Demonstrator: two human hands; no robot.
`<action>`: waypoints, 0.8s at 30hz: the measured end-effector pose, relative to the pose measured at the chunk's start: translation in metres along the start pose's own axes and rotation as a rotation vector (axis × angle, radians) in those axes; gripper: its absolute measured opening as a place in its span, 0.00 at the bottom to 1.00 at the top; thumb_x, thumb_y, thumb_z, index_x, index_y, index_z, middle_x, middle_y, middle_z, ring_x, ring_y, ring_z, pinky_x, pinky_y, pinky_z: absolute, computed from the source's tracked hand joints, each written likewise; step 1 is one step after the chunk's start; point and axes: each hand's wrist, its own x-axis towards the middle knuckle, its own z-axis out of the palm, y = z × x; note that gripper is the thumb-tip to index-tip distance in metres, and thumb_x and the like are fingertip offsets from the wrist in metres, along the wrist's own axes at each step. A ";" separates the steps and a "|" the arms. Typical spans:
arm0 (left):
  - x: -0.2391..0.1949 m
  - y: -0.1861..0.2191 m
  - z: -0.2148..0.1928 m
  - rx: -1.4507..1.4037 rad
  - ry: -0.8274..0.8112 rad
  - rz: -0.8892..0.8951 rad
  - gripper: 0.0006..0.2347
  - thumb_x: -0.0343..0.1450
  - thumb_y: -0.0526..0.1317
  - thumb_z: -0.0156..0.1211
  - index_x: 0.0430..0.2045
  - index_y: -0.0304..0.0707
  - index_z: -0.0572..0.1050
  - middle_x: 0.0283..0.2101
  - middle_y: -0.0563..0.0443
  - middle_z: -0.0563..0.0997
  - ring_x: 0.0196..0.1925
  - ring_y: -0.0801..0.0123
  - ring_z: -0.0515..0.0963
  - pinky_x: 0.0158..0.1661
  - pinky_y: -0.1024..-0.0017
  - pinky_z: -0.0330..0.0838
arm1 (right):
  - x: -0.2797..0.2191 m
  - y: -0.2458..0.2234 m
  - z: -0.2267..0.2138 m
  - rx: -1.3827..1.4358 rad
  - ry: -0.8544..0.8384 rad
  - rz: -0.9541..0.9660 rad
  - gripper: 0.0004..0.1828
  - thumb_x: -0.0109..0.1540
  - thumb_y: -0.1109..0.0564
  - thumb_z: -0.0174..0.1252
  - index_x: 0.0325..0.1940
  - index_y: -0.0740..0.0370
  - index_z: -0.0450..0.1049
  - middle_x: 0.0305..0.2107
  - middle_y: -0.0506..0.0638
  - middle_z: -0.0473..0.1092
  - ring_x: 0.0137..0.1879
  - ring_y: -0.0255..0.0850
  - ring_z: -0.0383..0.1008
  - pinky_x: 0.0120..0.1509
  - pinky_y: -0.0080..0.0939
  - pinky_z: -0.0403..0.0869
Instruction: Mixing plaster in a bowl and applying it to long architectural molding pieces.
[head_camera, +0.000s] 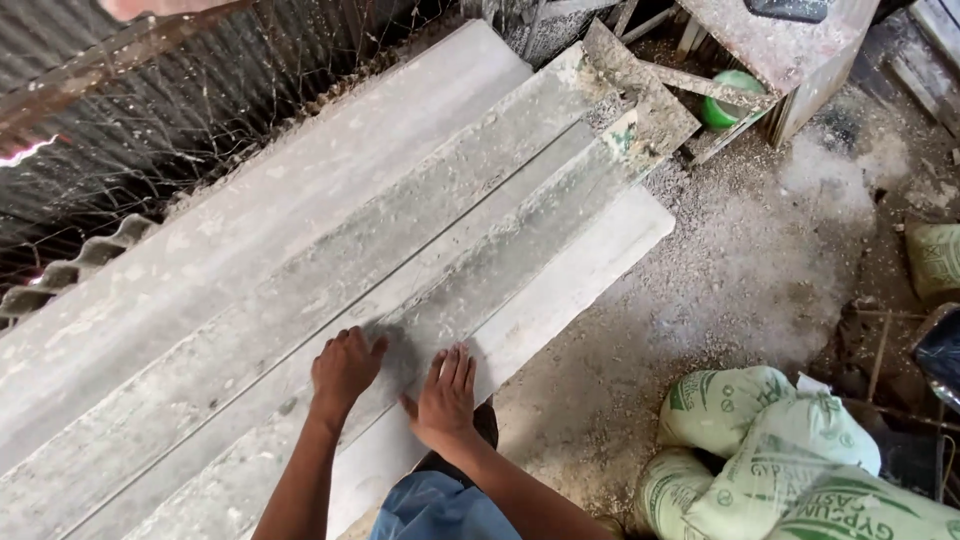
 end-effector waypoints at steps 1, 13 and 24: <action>0.006 0.005 -0.006 -0.025 0.003 0.006 0.26 0.75 0.60 0.47 0.43 0.32 0.77 0.43 0.34 0.82 0.52 0.43 0.83 0.51 0.45 0.76 | 0.002 0.005 -0.014 0.058 -0.098 -0.035 0.53 0.62 0.34 0.60 0.72 0.81 0.51 0.67 0.78 0.46 0.77 0.74 0.39 0.78 0.72 0.43; 0.216 0.251 0.081 -0.079 0.184 0.402 0.19 0.75 0.55 0.48 0.38 0.35 0.75 0.34 0.43 0.80 0.39 0.51 0.85 0.35 0.55 0.82 | 0.183 0.230 -0.123 -0.166 -0.097 0.171 0.57 0.65 0.25 0.44 0.80 0.70 0.38 0.77 0.69 0.34 0.83 0.61 0.30 0.83 0.61 0.40; 0.184 0.266 0.046 0.045 -0.030 0.276 0.17 0.74 0.52 0.49 0.37 0.34 0.74 0.33 0.44 0.78 0.39 0.50 0.85 0.33 0.58 0.83 | 0.172 0.238 -0.117 -0.212 -0.023 0.078 0.59 0.64 0.23 0.49 0.79 0.73 0.40 0.75 0.72 0.39 0.81 0.64 0.36 0.80 0.66 0.36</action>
